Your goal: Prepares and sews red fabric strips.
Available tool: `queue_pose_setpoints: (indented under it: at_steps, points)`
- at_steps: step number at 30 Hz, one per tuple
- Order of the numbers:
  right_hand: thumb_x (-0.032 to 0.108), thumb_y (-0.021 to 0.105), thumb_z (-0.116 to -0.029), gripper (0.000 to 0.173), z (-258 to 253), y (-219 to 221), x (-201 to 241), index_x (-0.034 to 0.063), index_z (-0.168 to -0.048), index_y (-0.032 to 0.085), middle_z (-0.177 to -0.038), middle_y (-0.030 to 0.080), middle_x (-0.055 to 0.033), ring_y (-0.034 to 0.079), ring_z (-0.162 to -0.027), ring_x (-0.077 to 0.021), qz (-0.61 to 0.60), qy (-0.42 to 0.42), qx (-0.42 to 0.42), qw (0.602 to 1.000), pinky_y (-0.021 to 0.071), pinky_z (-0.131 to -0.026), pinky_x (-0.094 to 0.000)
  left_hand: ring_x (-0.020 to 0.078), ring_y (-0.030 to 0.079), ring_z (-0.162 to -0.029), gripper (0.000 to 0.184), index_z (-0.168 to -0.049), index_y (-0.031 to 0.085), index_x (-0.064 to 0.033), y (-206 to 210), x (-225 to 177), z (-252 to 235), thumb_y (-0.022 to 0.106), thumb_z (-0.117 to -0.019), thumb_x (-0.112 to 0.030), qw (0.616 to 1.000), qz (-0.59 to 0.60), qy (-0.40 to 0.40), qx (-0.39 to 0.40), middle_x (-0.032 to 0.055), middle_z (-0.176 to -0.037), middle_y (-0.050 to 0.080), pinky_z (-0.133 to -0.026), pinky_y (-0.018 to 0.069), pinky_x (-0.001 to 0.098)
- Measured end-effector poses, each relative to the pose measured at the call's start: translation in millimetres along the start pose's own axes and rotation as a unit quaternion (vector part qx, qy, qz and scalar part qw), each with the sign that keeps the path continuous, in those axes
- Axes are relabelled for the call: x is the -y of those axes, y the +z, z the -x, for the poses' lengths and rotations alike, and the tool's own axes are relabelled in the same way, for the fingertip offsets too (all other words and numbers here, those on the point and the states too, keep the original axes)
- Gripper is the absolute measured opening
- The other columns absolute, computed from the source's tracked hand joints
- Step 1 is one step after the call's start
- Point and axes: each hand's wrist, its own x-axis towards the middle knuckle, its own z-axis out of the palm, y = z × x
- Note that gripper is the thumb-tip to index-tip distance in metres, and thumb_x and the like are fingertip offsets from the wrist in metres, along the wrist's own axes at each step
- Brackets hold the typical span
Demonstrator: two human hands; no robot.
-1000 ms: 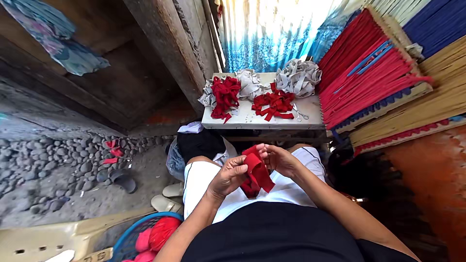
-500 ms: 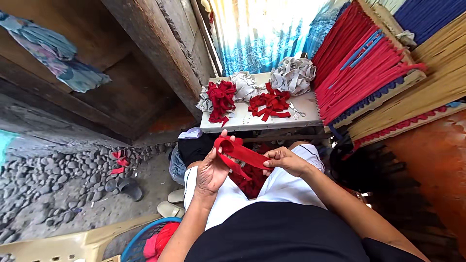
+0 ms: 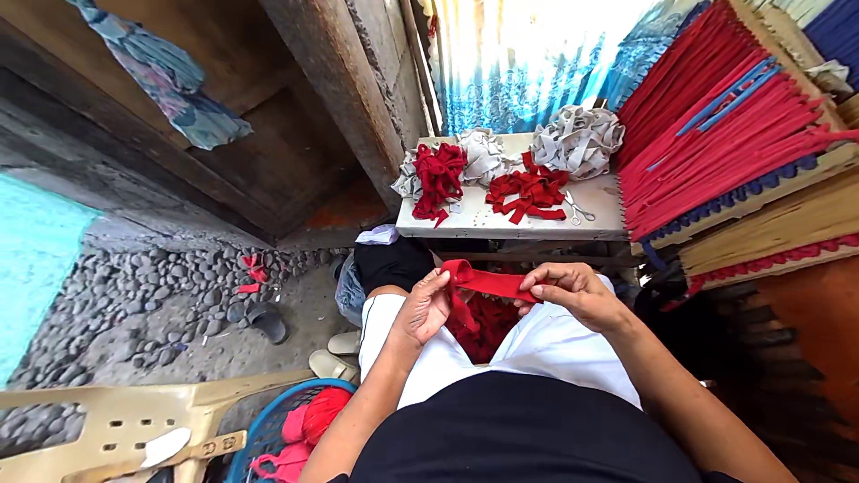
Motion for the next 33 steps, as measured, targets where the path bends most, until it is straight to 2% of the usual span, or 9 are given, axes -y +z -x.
queue_pose_setpoints:
  at_steps: [3, 6, 12, 20, 22, 24, 27, 29, 33]
  points:
    - [-0.002, 0.049, -0.0926, 0.031, -1, -1, -6, -0.0006, -0.117, 0.067, -0.104, 0.076, -0.0128, 0.074, -0.096, -0.0222, 0.050, 0.024, 0.019, 0.998, 0.0613, -0.090, -0.0394, 0.0173, 0.070, -0.084, 0.011, -0.104, 0.065, 0.0022, -7, 13, -5, 0.057, -0.1031, -0.005, 0.972, -0.211, -0.005, -0.103, 0.0096, -0.092, 0.071, -0.079, 0.0605, 0.0347]
    - [-0.005, 0.042, -0.0896, 0.042, -1, -3, -23, -0.0027, -0.126, 0.062, -0.114, 0.074, -0.0122, 0.072, -0.105, -0.0200, 0.107, 0.049, 0.052, 0.992, 0.0580, -0.097, -0.0379, 0.0153, 0.069, -0.081, 0.010, -0.101, 0.068, 0.0047, -16, 19, -9, 0.062, -0.1000, -0.003, 0.953, -0.272, 0.033, -0.130, 0.0090, -0.088, 0.071, -0.077, 0.0600, 0.0321]
    - [0.002, 0.048, -0.1033, 0.027, -2, 2, -30, -0.0021, -0.122, 0.067, -0.110, 0.075, -0.0069, 0.072, -0.100, -0.0113, 0.171, 0.077, 0.044, 0.981, 0.0583, -0.094, -0.0296, 0.0164, 0.071, -0.076, 0.008, -0.101, 0.068, 0.0070, -16, 15, -10, 0.065, -0.0967, 0.001, 0.957, -0.236, 0.049, -0.159, 0.0118, -0.086, 0.072, -0.072, 0.0609, 0.0309]
    - [0.008, 0.056, -0.1040, 0.019, -3, 10, -36, -0.0027, -0.108, 0.071, -0.089, 0.077, -0.0046, 0.075, -0.083, -0.0126, 0.139, 0.100, 0.004, 0.985, 0.0624, -0.085, -0.0312, 0.0259, 0.074, -0.081, 0.018, -0.112, 0.056, 0.0060, -3, 16, -5, 0.051, -0.0968, 0.015, 0.983, -0.112, 0.000, -0.145, 0.0181, -0.095, 0.071, -0.076, 0.0635, 0.0397]
    - [0.011, 0.061, -0.1017, 0.016, -3, 11, -39, 0.0011, -0.103, 0.074, -0.086, 0.074, 0.0003, 0.071, -0.077, -0.0065, 0.167, 0.104, -0.014, 0.980, 0.0603, -0.077, -0.0251, 0.0225, 0.072, -0.075, 0.021, -0.112, 0.055, 0.0044, -1, 19, -5, 0.047, -0.0967, 0.016, 0.986, -0.096, -0.003, -0.135, 0.0157, -0.090, 0.071, -0.073, 0.0630, 0.0370]
    - [0.015, 0.066, -0.0984, 0.015, -4, 10, -43, 0.0046, -0.101, 0.077, -0.095, 0.069, 0.0003, 0.064, -0.086, -0.0041, 0.215, 0.095, -0.029, 0.972, 0.0550, -0.080, -0.0217, 0.0137, 0.063, -0.064, 0.018, -0.108, 0.058, 0.0023, 0, 24, -6, 0.045, -0.0990, 0.011, 0.988, -0.087, -0.001, -0.126, 0.0101, -0.084, 0.067, -0.063, 0.0565, 0.0266]
    - [0.014, 0.069, -0.0966, 0.013, -5, 10, -45, 0.0047, -0.096, 0.078, -0.104, 0.067, -0.0032, 0.064, -0.094, -0.0076, 0.230, 0.082, -0.041, 0.969, 0.0557, -0.084, -0.0241, 0.0065, 0.053, -0.055, 0.016, -0.109, 0.064, 0.0009, 0, 30, -6, 0.049, -0.1057, -0.004, 0.988, -0.082, -0.008, -0.127, 0.0045, -0.077, 0.062, -0.051, 0.0464, 0.0180]
    - [0.012, 0.069, -0.0964, 0.012, -6, 11, -44, 0.0037, -0.096, 0.078, -0.098, 0.072, -0.0023, 0.067, -0.091, -0.0079, 0.199, 0.087, -0.054, 0.975, 0.0564, -0.084, -0.0264, 0.0049, 0.047, -0.049, 0.019, -0.110, 0.066, 0.0008, 0, 32, -7, 0.051, -0.1071, -0.012, 0.987, -0.099, 0.001, -0.130, 0.0006, -0.065, 0.054, -0.048, 0.0426, 0.0169]
    - [0.003, 0.071, -0.0931, 0.006, -6, 18, -38, 0.0011, -0.093, 0.076, -0.084, 0.074, -0.0035, 0.069, -0.078, -0.0085, 0.107, 0.132, -0.098, 0.981, 0.0588, -0.078, -0.0282, 0.0051, 0.054, -0.052, 0.013, -0.104, 0.069, 0.0019, 0, 35, -7, 0.059, -0.1030, -0.008, 0.980, -0.139, 0.053, -0.133, 0.0019, -0.065, 0.061, -0.053, 0.0501, 0.0188]
